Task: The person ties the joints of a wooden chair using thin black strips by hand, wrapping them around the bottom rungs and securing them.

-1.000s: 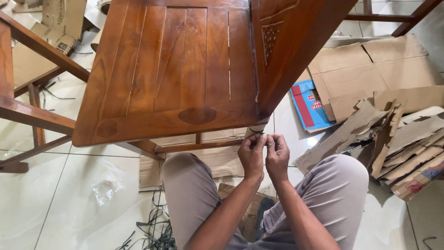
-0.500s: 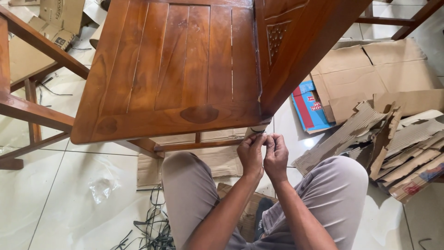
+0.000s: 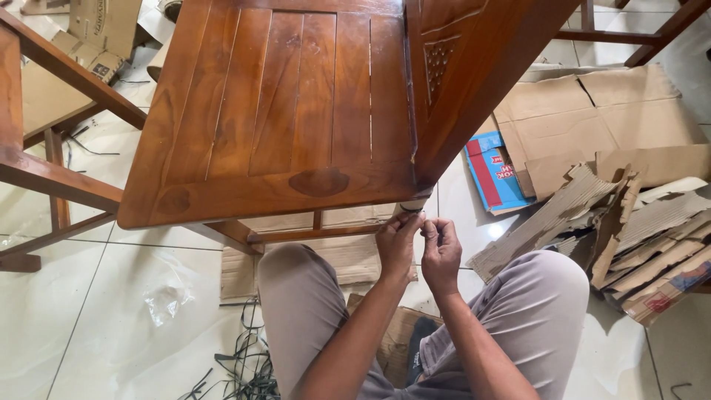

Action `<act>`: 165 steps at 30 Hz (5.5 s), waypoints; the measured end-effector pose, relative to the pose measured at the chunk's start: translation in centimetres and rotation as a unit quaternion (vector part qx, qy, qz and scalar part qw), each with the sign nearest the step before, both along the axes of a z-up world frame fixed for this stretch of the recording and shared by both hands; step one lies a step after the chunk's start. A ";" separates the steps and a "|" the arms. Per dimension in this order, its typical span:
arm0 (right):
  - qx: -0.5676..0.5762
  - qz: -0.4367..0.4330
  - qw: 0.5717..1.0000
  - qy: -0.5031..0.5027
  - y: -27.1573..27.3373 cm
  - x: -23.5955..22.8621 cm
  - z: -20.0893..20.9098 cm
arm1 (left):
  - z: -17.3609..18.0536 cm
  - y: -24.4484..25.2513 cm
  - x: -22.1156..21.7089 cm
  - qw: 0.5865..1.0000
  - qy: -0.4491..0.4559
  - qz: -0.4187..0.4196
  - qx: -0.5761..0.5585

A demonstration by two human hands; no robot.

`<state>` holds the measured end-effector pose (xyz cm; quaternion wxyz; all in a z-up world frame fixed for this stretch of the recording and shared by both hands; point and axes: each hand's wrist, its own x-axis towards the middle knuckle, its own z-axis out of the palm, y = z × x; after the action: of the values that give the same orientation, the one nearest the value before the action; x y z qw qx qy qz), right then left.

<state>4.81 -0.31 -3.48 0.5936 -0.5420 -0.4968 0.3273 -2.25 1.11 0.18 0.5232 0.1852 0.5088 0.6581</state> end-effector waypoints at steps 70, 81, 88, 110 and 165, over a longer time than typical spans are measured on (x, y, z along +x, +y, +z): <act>-0.263 0.372 0.800 -0.390 0.9 -4.8 -7.2 | -14.3 -1.5 -11.3 0.918 0.326 0.005 -0.227; -0.212 0.423 0.797 -0.376 0.3 -9.3 -8.4 | -26.1 -5.0 -17.9 0.852 0.385 0.049 -0.352; -0.229 0.454 0.749 -0.425 -1.3 -12.4 -11.9 | -27.2 -10.5 -18.5 0.791 0.417 -0.002 -0.448; -0.229 0.519 0.693 -0.446 -4.9 -17.2 -8.3 | -26.8 -23.7 -26.3 0.704 0.473 -0.083 -0.523; -0.234 0.288 0.893 -0.256 -5.2 -15.9 -8.7 | -21.4 -21.2 -24.5 0.544 0.609 -0.414 -0.401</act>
<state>-11.07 -5.51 -12.14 0.1821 -0.5632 -0.6749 0.4407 -26.75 -20.05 -21.26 0.3213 0.5023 0.7834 -0.1752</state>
